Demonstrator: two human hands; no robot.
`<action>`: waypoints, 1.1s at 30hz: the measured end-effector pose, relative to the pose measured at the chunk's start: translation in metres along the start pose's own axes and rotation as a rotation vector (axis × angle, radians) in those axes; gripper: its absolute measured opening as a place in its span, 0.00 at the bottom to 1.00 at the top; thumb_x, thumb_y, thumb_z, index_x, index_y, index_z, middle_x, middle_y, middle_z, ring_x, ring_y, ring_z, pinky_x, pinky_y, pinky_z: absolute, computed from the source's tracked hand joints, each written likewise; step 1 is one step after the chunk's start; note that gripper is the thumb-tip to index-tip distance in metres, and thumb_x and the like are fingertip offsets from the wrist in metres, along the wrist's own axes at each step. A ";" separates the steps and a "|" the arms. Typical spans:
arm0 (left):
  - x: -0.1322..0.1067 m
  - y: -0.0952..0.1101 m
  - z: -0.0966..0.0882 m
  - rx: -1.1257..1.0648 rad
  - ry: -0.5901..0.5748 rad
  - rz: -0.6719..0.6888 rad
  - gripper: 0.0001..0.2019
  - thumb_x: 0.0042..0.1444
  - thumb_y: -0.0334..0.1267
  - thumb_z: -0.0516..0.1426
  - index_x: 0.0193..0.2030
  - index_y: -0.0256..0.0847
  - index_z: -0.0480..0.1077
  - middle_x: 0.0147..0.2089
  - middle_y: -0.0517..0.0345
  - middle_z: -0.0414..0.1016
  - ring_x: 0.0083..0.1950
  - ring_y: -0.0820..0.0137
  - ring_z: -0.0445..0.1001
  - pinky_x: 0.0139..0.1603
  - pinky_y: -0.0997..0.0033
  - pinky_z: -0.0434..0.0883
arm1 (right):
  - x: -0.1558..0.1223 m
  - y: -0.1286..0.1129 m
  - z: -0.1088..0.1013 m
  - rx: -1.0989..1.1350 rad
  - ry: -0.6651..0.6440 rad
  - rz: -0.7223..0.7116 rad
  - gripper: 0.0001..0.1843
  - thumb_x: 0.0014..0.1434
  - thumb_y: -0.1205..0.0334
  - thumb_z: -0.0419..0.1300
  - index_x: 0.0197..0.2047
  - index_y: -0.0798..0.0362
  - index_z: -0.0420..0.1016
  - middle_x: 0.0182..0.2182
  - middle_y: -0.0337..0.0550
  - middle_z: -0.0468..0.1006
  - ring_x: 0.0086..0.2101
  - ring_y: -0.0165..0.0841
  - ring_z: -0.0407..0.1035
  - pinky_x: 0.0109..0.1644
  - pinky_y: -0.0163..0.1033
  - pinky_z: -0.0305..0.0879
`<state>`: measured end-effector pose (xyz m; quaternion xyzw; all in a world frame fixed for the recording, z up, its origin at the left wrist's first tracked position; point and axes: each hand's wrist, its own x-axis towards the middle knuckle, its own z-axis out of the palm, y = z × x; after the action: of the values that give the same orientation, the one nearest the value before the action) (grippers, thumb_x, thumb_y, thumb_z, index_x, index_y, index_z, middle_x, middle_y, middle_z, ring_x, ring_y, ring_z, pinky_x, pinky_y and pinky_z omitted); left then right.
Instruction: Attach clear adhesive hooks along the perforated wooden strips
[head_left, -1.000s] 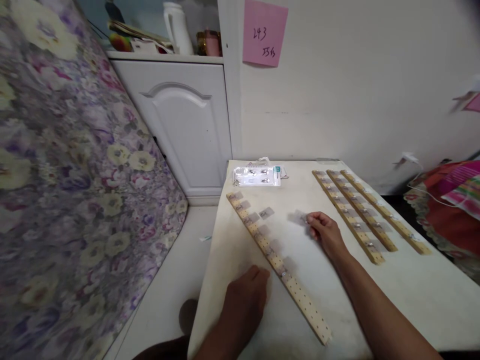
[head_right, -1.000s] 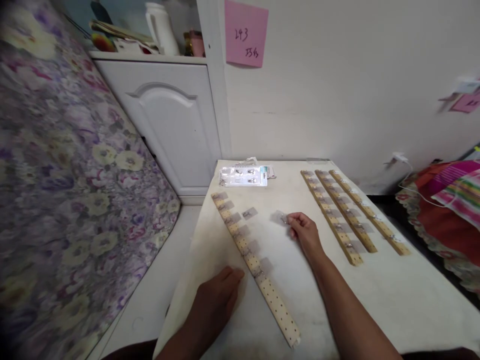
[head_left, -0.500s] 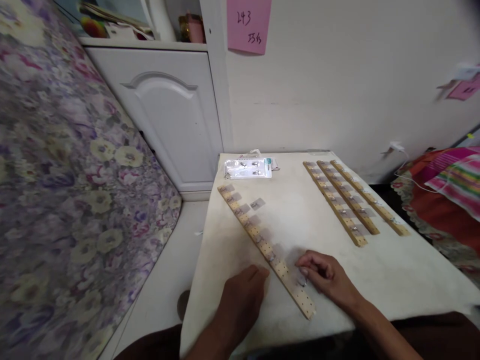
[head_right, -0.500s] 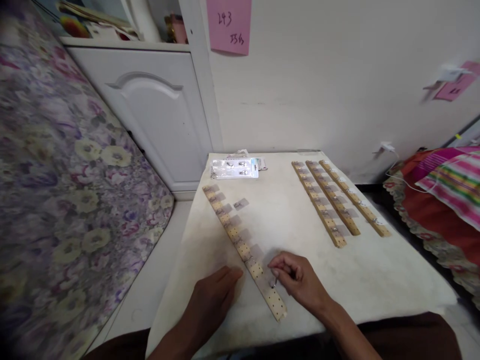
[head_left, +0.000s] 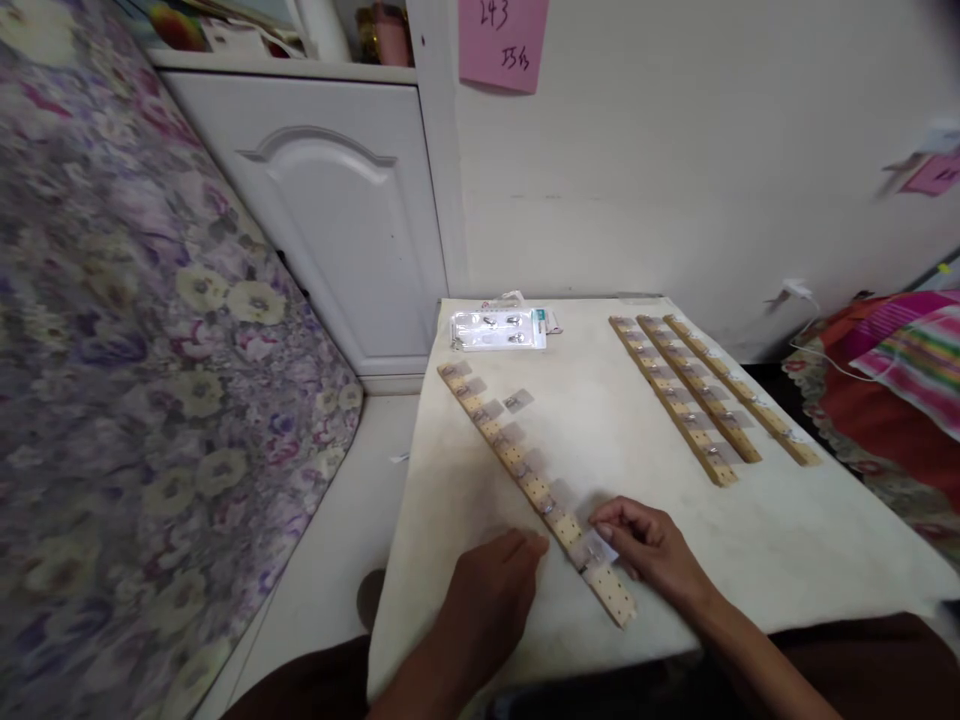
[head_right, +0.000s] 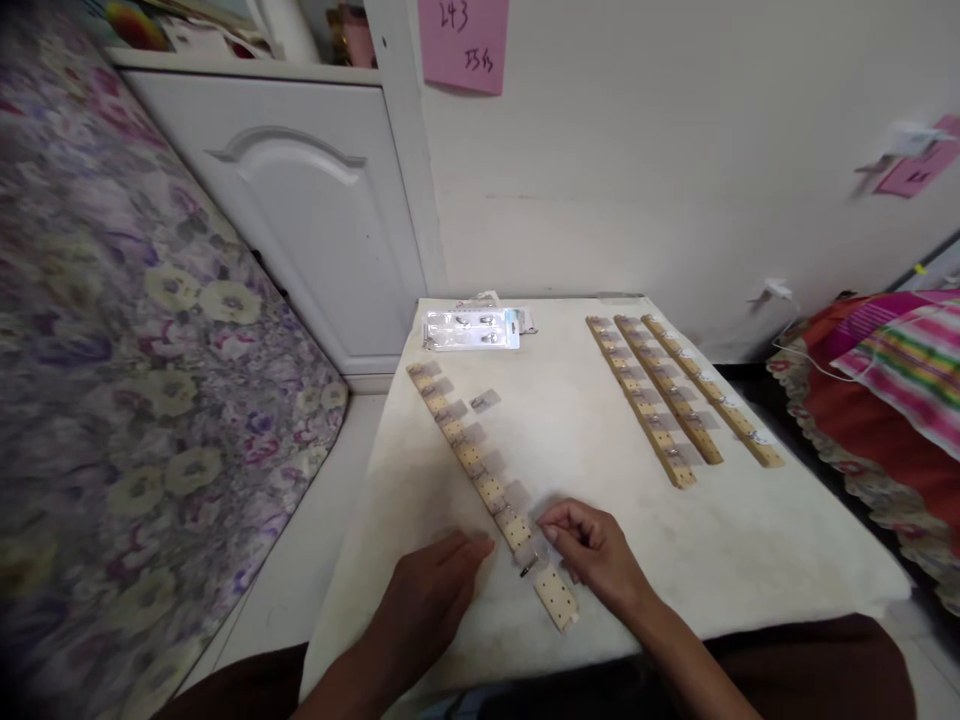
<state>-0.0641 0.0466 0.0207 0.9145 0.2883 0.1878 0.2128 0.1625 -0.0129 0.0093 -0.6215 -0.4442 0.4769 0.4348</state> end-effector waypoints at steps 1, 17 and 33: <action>-0.001 0.001 0.001 0.000 0.004 0.011 0.13 0.61 0.30 0.45 0.48 0.42 0.67 0.36 0.56 0.72 0.34 0.70 0.71 0.33 0.72 0.68 | 0.000 0.002 0.001 0.018 -0.008 0.003 0.13 0.57 0.52 0.59 0.35 0.54 0.72 0.17 0.30 0.63 0.15 0.21 0.52 0.18 0.30 0.49; -0.004 0.003 0.030 0.089 0.058 0.075 0.17 0.61 0.30 0.48 0.56 0.44 0.65 0.34 0.57 0.71 0.31 0.71 0.69 0.31 0.74 0.69 | 0.009 0.006 0.000 -0.080 -0.022 -0.072 0.09 0.59 0.57 0.56 0.36 0.53 0.73 0.24 0.35 0.68 0.24 0.26 0.58 0.28 0.32 0.55; 0.000 0.006 0.028 0.124 0.062 0.074 0.15 0.63 0.33 0.47 0.53 0.44 0.67 0.32 0.58 0.71 0.30 0.71 0.68 0.29 0.75 0.66 | 0.008 0.002 -0.001 -0.210 0.004 -0.113 0.09 0.59 0.58 0.54 0.36 0.53 0.73 0.27 0.37 0.72 0.28 0.30 0.64 0.33 0.33 0.61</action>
<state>-0.0483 0.0343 -0.0003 0.9298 0.2717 0.2056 0.1395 0.1652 -0.0060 0.0061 -0.6384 -0.5251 0.4014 0.3944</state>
